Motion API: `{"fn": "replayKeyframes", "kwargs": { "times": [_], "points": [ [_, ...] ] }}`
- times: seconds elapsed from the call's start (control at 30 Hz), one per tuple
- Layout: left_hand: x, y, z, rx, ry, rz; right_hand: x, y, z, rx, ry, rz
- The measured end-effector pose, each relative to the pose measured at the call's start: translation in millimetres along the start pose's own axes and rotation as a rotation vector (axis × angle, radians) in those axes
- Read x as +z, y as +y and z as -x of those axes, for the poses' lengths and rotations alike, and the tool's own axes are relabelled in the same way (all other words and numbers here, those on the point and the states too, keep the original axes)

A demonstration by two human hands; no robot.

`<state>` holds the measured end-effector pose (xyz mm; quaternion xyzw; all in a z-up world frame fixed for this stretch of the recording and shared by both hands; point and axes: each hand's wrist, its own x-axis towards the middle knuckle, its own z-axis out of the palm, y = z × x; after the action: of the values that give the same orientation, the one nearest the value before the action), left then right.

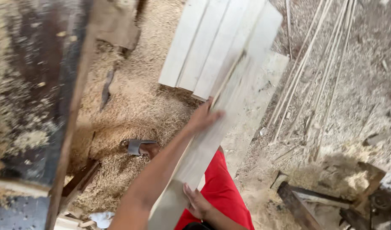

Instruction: The person processes a long wooden board by hand, feeding it into a woodworking machine and moving it along a guide. They repeatedly pick up and place the board, sliding it through the equipment covered in wood shavings.

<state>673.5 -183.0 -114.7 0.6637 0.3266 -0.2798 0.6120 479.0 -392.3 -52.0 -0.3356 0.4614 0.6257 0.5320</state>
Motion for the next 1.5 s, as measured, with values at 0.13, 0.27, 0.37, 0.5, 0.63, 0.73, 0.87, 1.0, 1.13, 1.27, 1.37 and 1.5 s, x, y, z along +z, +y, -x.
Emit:
{"fn": "replayKeyframes", "kwargs": {
  "times": [0.13, 0.27, 0.37, 0.5, 0.63, 0.73, 0.87, 1.0, 1.13, 1.27, 1.37, 1.5],
  "points": [
    [38.4, 31.1, -123.0, -0.031, 0.048, 0.21, 9.6, -56.5, 10.1, -0.218, 0.365, 0.017],
    [70.4, 15.8, -195.9, -0.082, 0.126, 0.405, -32.3, -130.8, -31.8, -0.303, 0.705, 0.638],
    [79.5, -9.9, -213.2, -0.04, 0.23, 0.485, -58.5, -182.6, -66.1, -0.447, 0.719, 0.665],
    [75.0, -55.4, -169.0, -0.288, 0.172, 0.464, -62.8, -253.3, -105.3, -0.425, 0.798, 0.77],
    [68.3, -124.9, -96.5, -0.542, 0.171, 0.448, -77.7, -339.2, -168.8, -0.722, 0.763, 0.859],
    [69.2, -201.6, -29.1, -0.628, 0.277, 0.677, -106.8, -373.0, -232.3, -0.735, 0.552, 0.74],
    [79.2, -312.7, 43.6, -0.484, 0.372, 0.337, -130.5, -410.8, -302.4, -0.743, 0.273, 0.487],
    [116.6, -405.0, 123.9, -0.727, 0.533, 0.861, -161.0, -394.2, -318.5, -0.743, 0.142, 0.479],
    [158.6, -444.5, 164.9, -0.545, 0.635, 0.994, -163.8, -383.7, -331.1, -0.495, 0.339, 0.696],
    [188.9, -452.6, 202.4, -0.818, 0.648, 0.747, -175.3, -319.3, -310.2, -0.37, 0.337, 0.779],
    [215.1, -457.6, 213.3, -0.969, 0.686, 0.686, -162.4, -257.5, -301.5, -0.201, 0.425, 0.898],
    [257.6, -467.5, 240.4, -0.866, 1.0, 1.309, -139.5, -161.0, -269.0, -0.035, 0.29, 1.638]
  ]
}}
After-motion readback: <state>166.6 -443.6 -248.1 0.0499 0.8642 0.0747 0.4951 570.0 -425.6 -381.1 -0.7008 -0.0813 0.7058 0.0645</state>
